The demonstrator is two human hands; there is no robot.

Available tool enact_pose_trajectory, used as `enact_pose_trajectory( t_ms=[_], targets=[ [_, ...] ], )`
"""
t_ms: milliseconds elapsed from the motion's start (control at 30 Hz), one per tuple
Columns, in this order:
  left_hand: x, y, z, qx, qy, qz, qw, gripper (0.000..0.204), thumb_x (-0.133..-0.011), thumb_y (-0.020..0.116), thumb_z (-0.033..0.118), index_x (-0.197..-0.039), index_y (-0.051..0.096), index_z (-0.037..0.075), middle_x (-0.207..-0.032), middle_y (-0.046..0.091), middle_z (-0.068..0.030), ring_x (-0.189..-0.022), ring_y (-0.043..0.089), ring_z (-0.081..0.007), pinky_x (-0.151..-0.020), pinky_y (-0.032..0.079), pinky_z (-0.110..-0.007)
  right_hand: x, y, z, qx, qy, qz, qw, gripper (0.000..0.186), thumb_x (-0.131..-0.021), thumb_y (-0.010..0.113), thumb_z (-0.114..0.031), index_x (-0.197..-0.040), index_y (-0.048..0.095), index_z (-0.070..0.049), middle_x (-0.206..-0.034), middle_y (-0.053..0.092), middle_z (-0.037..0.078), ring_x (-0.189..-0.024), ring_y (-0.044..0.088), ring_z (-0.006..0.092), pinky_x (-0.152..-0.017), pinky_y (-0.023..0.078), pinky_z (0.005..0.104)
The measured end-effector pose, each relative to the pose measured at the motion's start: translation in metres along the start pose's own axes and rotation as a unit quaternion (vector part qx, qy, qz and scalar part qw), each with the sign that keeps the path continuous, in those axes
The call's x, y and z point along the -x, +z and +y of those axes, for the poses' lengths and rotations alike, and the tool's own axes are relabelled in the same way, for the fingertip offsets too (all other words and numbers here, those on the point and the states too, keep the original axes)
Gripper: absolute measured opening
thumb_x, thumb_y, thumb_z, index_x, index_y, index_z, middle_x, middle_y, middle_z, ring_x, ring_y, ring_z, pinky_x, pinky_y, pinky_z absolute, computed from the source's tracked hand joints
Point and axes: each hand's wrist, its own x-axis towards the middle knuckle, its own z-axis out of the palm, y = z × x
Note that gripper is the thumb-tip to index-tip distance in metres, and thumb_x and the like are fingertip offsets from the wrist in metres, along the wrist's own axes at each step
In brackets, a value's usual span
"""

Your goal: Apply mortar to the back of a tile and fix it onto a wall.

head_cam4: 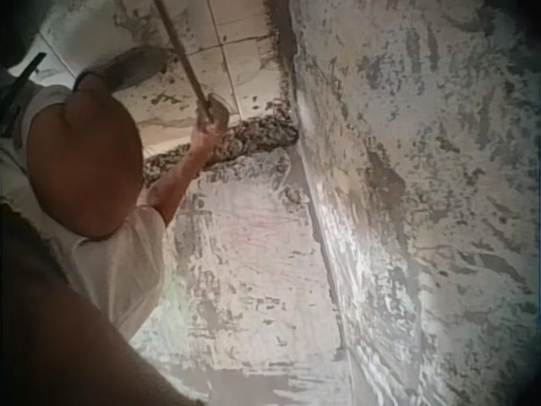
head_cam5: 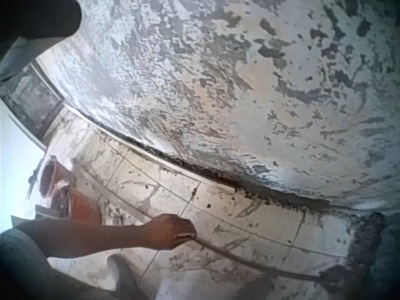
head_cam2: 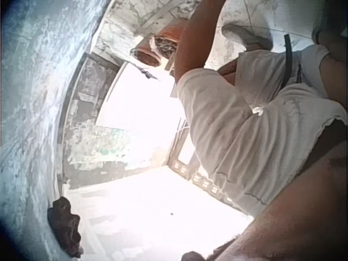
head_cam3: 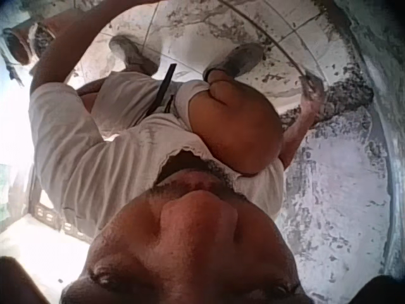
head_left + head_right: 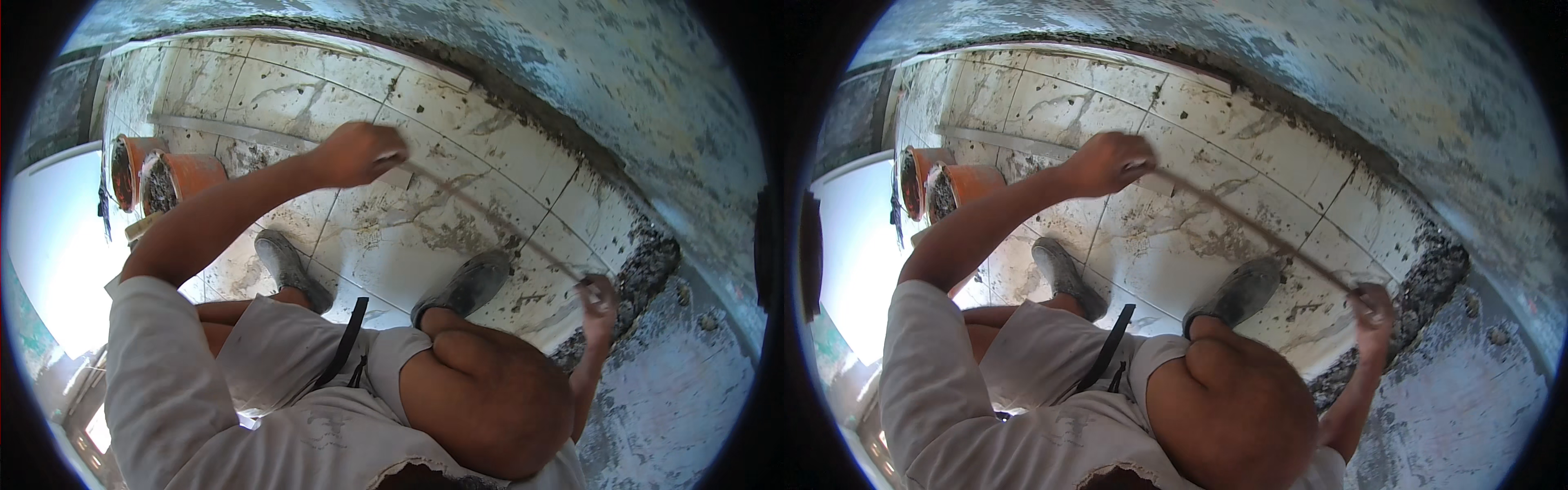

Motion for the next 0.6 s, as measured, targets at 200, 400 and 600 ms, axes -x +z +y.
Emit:
enact_pose_trajectory(
  t_ms=[200,400,600],
  targets=[
    [0.189,-0.052,-0.029,-0.014,-0.201,-0.05,0.978,0.009,-0.077,0.064,0.003,-0.082,0.056,0.003,-0.079,0.056,-0.0123,-0.073,0.059,-0.0324,-0.064,0.047,-0.043,-0.064,0.097,-0.098,0.123,-0.342,-0.196,0.911,0.049,-0.064,0.073,-0.006,-0.112,0.067,-0.012,-0.089,0.059,0.006,-0.085,0.059,0.0274,-0.072,0.05,0.0383],
    [0.335,-0.06,0.014,0.001,-0.383,0.019,0.924,0.025,-0.063,0.063,0.0,-0.085,0.049,0.003,-0.088,0.053,-0.0141,-0.086,0.056,-0.0344,-0.072,0.046,-0.043,-0.125,0.16,-0.22,0.112,-0.582,-0.247,0.767,0.053,-0.066,0.067,-0.004,-0.118,0.064,-0.013,-0.103,0.063,0.005,-0.095,0.061,0.0267,-0.072,0.051,0.0383],
    [0.462,-0.009,0.055,0.524,-0.487,0.264,0.647,0.041,-0.077,0.067,0.009,-0.111,0.045,0.008,-0.1,0.055,-0.0094,-0.089,0.064,-0.0261,-0.077,0.053,-0.039,-0.135,0.202,-0.375,0.192,-0.758,-0.213,0.586,0.027,-0.084,0.056,-0.013,-0.109,0.066,-0.014,-0.109,0.066,0.006,-0.103,0.063,0.0265,-0.072,0.051,0.0385]
  ],
)
